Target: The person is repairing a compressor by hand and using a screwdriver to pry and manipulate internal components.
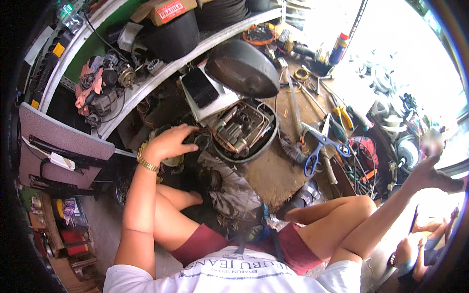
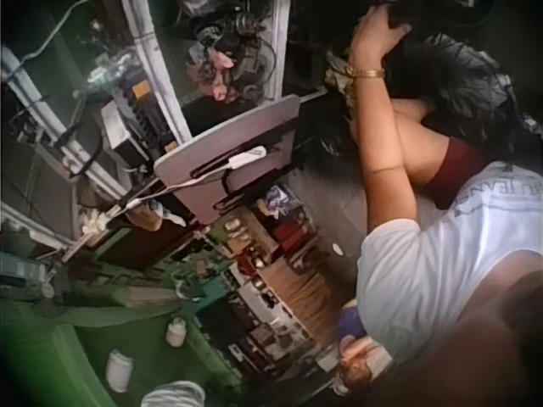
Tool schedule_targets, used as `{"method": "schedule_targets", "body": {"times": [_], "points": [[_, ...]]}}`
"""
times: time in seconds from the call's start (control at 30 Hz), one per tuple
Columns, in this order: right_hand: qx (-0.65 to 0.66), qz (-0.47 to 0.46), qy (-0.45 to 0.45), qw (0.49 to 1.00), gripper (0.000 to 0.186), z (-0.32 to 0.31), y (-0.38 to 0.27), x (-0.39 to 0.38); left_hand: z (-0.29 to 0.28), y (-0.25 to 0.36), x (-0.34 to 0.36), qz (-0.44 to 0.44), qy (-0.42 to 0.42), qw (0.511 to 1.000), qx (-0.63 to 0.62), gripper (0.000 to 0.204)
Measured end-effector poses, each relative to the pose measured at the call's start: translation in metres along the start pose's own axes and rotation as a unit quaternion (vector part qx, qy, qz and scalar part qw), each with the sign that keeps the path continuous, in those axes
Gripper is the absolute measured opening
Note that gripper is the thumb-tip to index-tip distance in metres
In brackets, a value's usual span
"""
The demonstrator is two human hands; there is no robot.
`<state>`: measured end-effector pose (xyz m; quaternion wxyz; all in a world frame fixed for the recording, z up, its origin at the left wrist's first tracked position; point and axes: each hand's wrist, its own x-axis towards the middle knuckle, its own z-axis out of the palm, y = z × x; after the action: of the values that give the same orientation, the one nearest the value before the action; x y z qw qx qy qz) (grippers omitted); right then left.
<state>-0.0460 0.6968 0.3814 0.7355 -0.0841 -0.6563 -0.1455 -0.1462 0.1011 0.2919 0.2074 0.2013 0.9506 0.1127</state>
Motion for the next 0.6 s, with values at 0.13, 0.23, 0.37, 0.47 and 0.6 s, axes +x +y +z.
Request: {"method": "schedule_targets", "body": {"times": [0.13, 0.23, 0.37, 0.47, 0.6], "points": [[-0.077, 0.034, -0.053, 0.995, 0.109, 0.0, 0.013, -0.019, 0.001, -0.004, -0.002, 0.007, 0.005, 1.0, -0.021, 0.06], [-0.081, 0.051, -0.076, 0.992, 0.109, 0.004, 0.0, -0.02, 0.003, -0.012, 0.002, 0.012, 0.017, 1.0, -0.003, 0.061], [-0.045, 0.072, -0.092, 0.992, 0.107, 0.007, -0.022, -0.025, 0.003, -0.009, 0.004, 0.008, 0.026, 1.0, -0.013, 0.062], [-0.022, 0.042, -0.099, 0.994, 0.105, 0.006, -0.036, -0.024, 0.003, -0.008, 0.001, 0.01, 0.017, 1.0, -0.007, 0.065], [-0.045, 0.038, -0.15, 0.987, 0.099, 0.021, -0.034, -0.054, 0.005, -0.006, -0.001, 0.021, 0.01, 1.0, -0.004, 0.064]]}}
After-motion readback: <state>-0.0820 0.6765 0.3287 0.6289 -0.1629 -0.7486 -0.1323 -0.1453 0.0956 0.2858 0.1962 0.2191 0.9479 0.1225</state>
